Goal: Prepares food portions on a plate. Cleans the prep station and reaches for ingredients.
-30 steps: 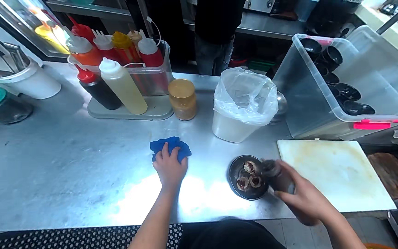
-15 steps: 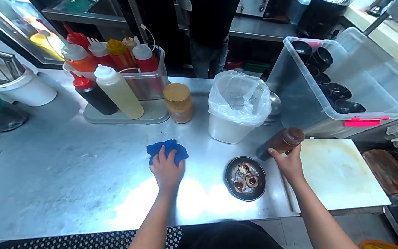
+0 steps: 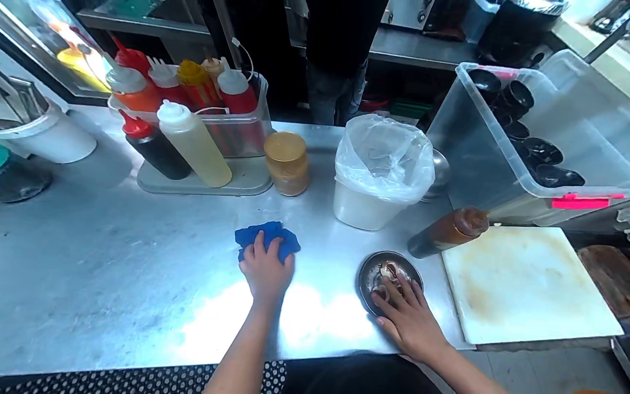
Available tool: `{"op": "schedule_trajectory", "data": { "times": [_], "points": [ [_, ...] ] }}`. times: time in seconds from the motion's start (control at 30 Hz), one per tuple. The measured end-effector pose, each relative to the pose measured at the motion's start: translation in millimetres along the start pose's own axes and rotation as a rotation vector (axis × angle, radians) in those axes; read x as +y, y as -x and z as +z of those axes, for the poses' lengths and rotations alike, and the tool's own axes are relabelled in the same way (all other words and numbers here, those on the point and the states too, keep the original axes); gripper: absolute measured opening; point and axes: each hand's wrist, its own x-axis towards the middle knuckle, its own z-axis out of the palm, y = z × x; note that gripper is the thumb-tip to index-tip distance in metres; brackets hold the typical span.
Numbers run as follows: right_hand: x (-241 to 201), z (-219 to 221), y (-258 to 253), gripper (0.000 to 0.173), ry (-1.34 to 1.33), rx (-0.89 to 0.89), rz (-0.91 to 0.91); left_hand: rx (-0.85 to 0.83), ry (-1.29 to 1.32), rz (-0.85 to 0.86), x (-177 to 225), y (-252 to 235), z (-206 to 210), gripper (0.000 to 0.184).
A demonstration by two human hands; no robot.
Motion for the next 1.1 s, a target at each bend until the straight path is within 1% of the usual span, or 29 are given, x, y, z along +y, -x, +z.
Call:
{"op": "schedule_trajectory", "data": {
  "times": [0.17,0.3,0.37,0.4,0.47,0.57,0.67,0.77,0.87,0.93,1.1],
  "points": [
    [8,-5,5,0.059,0.022,-0.026,0.115,-0.016,0.002,-0.003,1,1,1,0.049],
    [1,-1,18,0.059,-0.002,0.022,0.021,-0.008,0.001,-0.007,1,0,1,0.048],
    [-1,-1,11,0.059,-0.026,-0.019,0.006,-0.010,0.002,-0.003,1,1,1,0.048],
    [0,-1,5,0.058,-0.029,-0.040,0.019,-0.017,0.001,-0.004,1,1,1,0.049],
    [5,0,-3,0.057,-0.011,-0.026,0.066,-0.025,0.002,-0.010,1,1,1,0.049],
    [13,-2,6,0.058,0.008,-0.008,0.117,-0.006,0.003,-0.009,0,1,2,0.049],
    [11,-3,26,0.058,-0.003,0.009,0.058,-0.012,0.009,-0.002,1,1,-1,0.048],
    [3,1,23,0.056,-0.030,0.024,0.018,-0.040,0.015,0.001,2,1,-4,0.048],
    [8,1,9,0.056,-0.040,-0.001,0.082,-0.029,0.007,-0.001,1,1,-2,0.049],
    [14,0,11,0.057,-0.030,0.010,0.130,-0.021,-0.003,0.001,-1,0,0,0.049],
    [10,-1,24,0.057,-0.047,0.012,0.093,-0.024,-0.004,0.000,0,1,0,0.050]
  ]
}}
